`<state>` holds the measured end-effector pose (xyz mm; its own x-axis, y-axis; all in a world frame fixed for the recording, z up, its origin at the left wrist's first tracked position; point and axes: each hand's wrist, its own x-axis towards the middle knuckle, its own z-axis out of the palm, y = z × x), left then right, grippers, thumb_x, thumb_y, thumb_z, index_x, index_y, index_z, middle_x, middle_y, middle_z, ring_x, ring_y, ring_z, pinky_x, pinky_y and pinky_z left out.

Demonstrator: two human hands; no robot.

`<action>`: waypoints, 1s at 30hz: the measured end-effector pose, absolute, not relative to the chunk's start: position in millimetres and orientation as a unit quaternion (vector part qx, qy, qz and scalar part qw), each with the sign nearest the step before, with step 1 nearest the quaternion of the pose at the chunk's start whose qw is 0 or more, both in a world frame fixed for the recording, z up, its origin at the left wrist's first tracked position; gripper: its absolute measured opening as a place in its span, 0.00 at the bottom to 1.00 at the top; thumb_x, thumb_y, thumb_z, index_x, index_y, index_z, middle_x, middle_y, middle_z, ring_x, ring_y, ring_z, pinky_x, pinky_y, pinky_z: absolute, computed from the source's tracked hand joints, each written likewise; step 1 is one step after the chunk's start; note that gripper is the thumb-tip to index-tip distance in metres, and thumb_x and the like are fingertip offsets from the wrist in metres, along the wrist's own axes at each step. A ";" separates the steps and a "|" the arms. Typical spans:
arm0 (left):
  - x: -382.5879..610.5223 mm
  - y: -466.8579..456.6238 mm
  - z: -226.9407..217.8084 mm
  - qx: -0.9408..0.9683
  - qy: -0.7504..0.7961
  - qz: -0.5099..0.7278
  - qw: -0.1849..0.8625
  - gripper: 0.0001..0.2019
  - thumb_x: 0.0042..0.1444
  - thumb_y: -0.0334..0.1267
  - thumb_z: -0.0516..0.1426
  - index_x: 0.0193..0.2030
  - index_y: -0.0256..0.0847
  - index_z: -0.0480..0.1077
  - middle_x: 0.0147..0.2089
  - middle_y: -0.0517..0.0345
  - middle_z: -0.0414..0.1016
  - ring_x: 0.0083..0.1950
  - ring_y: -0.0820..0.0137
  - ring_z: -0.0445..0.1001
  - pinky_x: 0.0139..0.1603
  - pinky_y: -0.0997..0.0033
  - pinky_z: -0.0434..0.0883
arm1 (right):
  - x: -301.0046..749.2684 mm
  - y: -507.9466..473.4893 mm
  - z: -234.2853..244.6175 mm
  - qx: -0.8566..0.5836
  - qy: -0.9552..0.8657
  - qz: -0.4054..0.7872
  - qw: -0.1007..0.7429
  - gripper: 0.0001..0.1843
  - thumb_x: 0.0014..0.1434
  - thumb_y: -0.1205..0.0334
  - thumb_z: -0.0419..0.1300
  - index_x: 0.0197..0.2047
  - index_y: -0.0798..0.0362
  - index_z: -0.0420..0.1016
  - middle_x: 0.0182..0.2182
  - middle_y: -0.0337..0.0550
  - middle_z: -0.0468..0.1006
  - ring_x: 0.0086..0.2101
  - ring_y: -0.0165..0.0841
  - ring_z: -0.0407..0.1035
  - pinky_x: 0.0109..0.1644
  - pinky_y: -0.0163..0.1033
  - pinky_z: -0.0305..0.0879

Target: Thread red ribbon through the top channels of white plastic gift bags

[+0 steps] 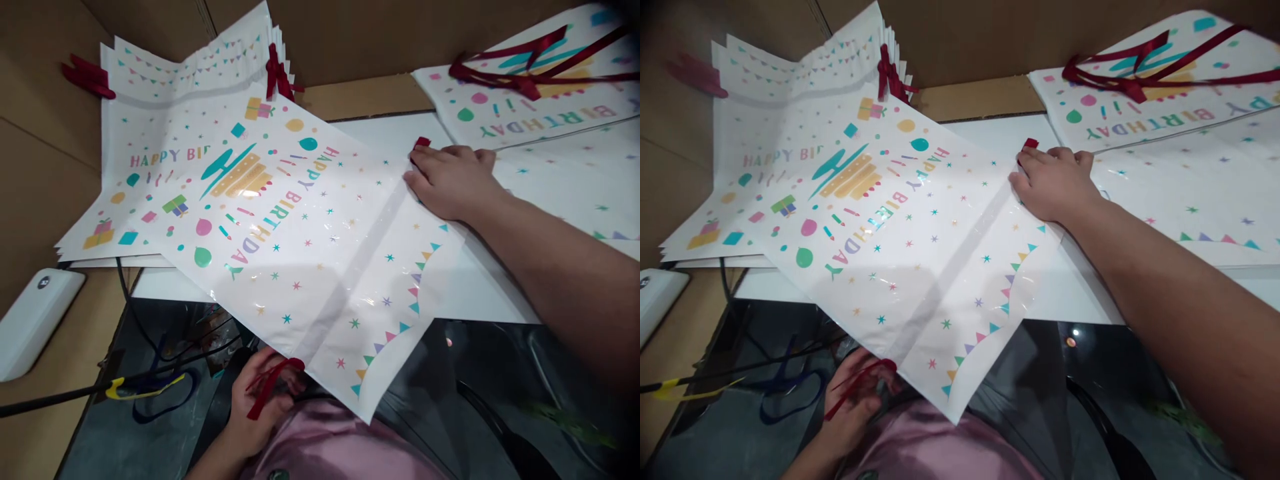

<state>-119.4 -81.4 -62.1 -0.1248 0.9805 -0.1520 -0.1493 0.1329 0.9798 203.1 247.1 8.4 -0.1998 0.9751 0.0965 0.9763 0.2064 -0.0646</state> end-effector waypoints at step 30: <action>-100.6 -43.5 -42.8 0.303 0.652 0.420 0.553 0.21 0.47 0.54 0.68 0.21 0.36 0.76 0.24 0.50 0.77 0.27 0.65 0.74 0.29 0.69 0.74 | 200.2 249.5 7.0 -0.632 -0.766 -0.055 0.103 0.27 0.67 0.50 0.45 0.62 0.52 0.67 0.64 0.51 0.68 0.59 0.54 0.61 0.58 0.63 0.54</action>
<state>-100.6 -43.5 -42.8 -0.2042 0.8601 -0.4675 -0.0700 0.4635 0.8833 200.2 249.5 7.0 -0.1797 0.9569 0.2281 0.9797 0.1950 -0.0463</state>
